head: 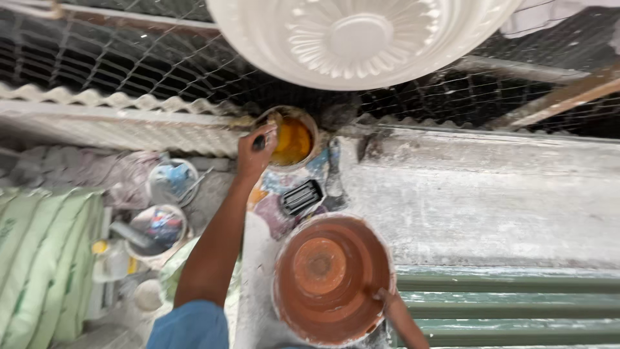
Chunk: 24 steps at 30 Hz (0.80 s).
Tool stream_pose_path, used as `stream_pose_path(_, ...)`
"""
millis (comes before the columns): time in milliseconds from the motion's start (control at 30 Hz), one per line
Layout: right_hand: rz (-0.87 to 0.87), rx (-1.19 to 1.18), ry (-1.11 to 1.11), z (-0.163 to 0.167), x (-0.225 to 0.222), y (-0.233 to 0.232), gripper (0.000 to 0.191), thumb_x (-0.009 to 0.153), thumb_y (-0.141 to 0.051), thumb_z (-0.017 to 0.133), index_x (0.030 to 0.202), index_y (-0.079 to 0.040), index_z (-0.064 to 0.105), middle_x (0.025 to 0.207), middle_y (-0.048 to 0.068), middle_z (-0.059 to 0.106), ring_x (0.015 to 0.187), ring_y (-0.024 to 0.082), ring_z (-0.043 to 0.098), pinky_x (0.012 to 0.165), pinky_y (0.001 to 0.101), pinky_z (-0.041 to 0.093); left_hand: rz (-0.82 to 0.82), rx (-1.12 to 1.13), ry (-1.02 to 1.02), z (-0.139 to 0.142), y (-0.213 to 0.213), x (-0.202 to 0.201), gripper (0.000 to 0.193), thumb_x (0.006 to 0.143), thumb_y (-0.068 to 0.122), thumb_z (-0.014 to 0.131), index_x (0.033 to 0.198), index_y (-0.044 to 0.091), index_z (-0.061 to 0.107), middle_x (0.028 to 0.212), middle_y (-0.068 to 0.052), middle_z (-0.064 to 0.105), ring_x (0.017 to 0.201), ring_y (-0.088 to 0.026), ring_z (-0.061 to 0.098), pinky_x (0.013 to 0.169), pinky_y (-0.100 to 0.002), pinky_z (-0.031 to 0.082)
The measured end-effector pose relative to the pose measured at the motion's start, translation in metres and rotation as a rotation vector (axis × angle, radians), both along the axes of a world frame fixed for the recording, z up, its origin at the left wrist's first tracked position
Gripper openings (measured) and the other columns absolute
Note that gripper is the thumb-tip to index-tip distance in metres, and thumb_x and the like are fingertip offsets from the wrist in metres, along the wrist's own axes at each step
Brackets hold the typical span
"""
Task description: The person wipes a long workbench surface with a yellow sponge, then places a brown molding piece on the bench. They pick up a bucket, break up hardened material inside with a scraper, and scrape the bucket interior clean.
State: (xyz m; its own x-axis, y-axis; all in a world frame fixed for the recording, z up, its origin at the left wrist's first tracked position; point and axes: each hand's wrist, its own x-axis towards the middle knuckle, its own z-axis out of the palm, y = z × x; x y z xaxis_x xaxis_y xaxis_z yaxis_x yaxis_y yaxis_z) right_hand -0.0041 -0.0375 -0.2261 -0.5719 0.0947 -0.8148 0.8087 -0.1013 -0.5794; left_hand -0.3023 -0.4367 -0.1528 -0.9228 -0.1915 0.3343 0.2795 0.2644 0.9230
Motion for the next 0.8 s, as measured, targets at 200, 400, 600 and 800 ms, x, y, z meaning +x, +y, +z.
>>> stream_pose_path(200,0.319,-0.132,-0.176,0.004,-0.004,0.011,0.041,0.09,-0.019,0.059,0.117,0.012,0.059,0.099,0.02,0.064,0.084,0.029,0.056,0.081,0.0427,0.049,0.216,0.278,-0.202,0.021,-0.02,0.017,0.039,0.103,0.01,0.062,0.141,0.014,0.058,0.132,-0.008,0.064,0.094,-0.017,0.076,0.073,-0.032,0.064)
stream_pose_path(400,0.599,0.039,-0.128,0.015,-0.01,-0.031,0.045,0.095,-0.03,0.051,0.127,0.002,0.058,0.115,0.011,0.066,0.106,0.023,0.061,0.096,0.0392,0.05,0.078,1.094,0.088,0.054,-0.061,0.124,0.056,0.106,0.02,0.062,0.156,0.015,0.039,0.135,-0.017,0.062,0.11,-0.03,0.069,0.09,-0.049,0.062)
stream_pose_path(600,0.903,0.125,0.167,0.072,-0.022,-0.115,0.049,0.095,-0.028,0.053,0.132,0.003,0.059,0.121,0.022,0.069,0.107,0.025,0.064,0.096,0.0397,0.05,0.033,1.182,0.003,0.083,-0.082,0.283,0.056,0.103,0.024,0.061,0.153,0.007,0.042,0.151,-0.011,0.054,0.139,-0.031,0.056,0.116,-0.054,0.048)
stream_pose_path(800,0.997,0.165,0.514,0.109,-0.017,-0.166,0.097,0.087,-0.008,0.048,0.167,-0.023,-0.005,0.156,0.019,0.039,0.121,0.041,0.052,0.105,0.0433,0.045,-0.166,-0.014,-0.522,0.077,-0.04,0.379,0.049,0.087,0.019,0.078,0.133,0.01,0.067,0.114,-0.005,0.078,0.094,-0.013,0.074,0.084,-0.029,0.061)
